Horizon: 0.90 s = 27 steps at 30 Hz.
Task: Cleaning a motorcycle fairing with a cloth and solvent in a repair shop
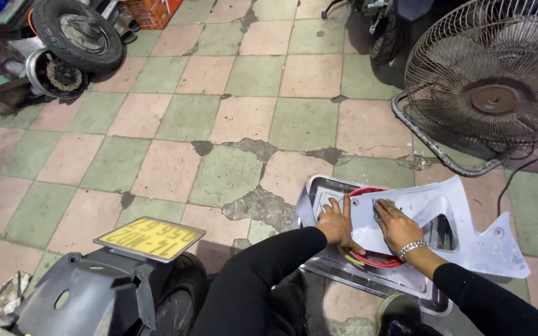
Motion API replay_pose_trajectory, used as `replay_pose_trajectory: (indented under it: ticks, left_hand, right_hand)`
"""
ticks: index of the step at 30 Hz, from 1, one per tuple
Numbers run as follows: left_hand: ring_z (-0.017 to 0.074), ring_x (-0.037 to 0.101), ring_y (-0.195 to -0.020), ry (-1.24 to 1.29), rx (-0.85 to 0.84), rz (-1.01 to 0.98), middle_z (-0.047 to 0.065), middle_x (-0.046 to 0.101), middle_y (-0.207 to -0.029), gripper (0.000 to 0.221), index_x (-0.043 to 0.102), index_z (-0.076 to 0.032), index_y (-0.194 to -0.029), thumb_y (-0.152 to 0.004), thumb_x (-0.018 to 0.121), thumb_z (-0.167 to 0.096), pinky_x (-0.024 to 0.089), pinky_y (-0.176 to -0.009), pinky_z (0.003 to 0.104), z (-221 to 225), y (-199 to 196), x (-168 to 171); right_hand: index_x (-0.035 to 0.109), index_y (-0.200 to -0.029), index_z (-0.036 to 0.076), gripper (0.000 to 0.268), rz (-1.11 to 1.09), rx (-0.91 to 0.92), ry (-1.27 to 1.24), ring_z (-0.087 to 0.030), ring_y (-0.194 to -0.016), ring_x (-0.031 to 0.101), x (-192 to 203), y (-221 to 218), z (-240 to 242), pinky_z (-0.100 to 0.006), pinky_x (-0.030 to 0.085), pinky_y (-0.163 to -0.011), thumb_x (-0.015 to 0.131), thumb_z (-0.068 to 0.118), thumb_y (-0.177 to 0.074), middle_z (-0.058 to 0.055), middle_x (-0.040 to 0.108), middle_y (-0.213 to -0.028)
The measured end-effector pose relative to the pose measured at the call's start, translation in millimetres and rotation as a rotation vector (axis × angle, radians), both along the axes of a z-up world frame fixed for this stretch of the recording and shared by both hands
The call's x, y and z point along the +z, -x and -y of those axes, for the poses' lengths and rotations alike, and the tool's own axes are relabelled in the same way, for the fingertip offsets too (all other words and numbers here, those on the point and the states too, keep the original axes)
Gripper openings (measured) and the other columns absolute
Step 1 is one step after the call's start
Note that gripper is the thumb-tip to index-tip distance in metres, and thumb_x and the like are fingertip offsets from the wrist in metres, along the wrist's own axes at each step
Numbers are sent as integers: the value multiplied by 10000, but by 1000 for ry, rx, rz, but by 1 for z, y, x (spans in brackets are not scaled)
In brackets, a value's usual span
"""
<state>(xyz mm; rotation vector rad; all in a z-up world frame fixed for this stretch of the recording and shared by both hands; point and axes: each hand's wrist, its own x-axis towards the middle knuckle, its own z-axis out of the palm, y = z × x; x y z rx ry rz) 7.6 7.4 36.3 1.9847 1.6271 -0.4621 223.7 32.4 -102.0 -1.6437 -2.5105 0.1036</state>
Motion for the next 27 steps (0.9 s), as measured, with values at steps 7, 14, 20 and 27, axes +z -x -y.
replay_pose_trajectory:
  ticks: [7,14,20,27]
  left_hand:
    - [546,313,-1423,-7,-11,25,405,194,-1541,1607,-114,30,-1601,-469,720,-750,509,-906,627,-1,3,-7]
    - [552,328,-1419,-18,-18,35,409,212,-1535,1630,-84,49,-1602,-430,696,-772,516,-921,620,-2,3,-8]
    - [557,345,-1410,-22,-27,27,413,229,-1523,1633,-96,57,-1597,-440,700,-777,519,-926,625,-5,1,-17]
    - [549,361,-1412,-33,-40,24,409,255,-1520,1626,-99,61,-1596,-483,724,-792,501,-976,608,-7,1,-25]
  right_hand:
    - [603,-1424,225,432,-55,-104,-78,-218,-1437,518,1,19,14,-346,425,-1214,483,382,-1040,-51,614,-1469]
    - [661,-1381,204,417,-203,-225,-165,-215,-1393,561,12,34,23,-338,416,-1221,529,403,-1040,-75,650,-1426]
    - [715,-1303,156,356,-310,-271,-260,-234,-1364,588,8,45,28,-351,435,-1198,542,339,-1050,-100,686,-1374]
    - [729,-1272,115,315,-339,-182,-347,-276,-1339,601,10,48,34,-363,467,-1153,600,240,-1014,-136,689,-1356]
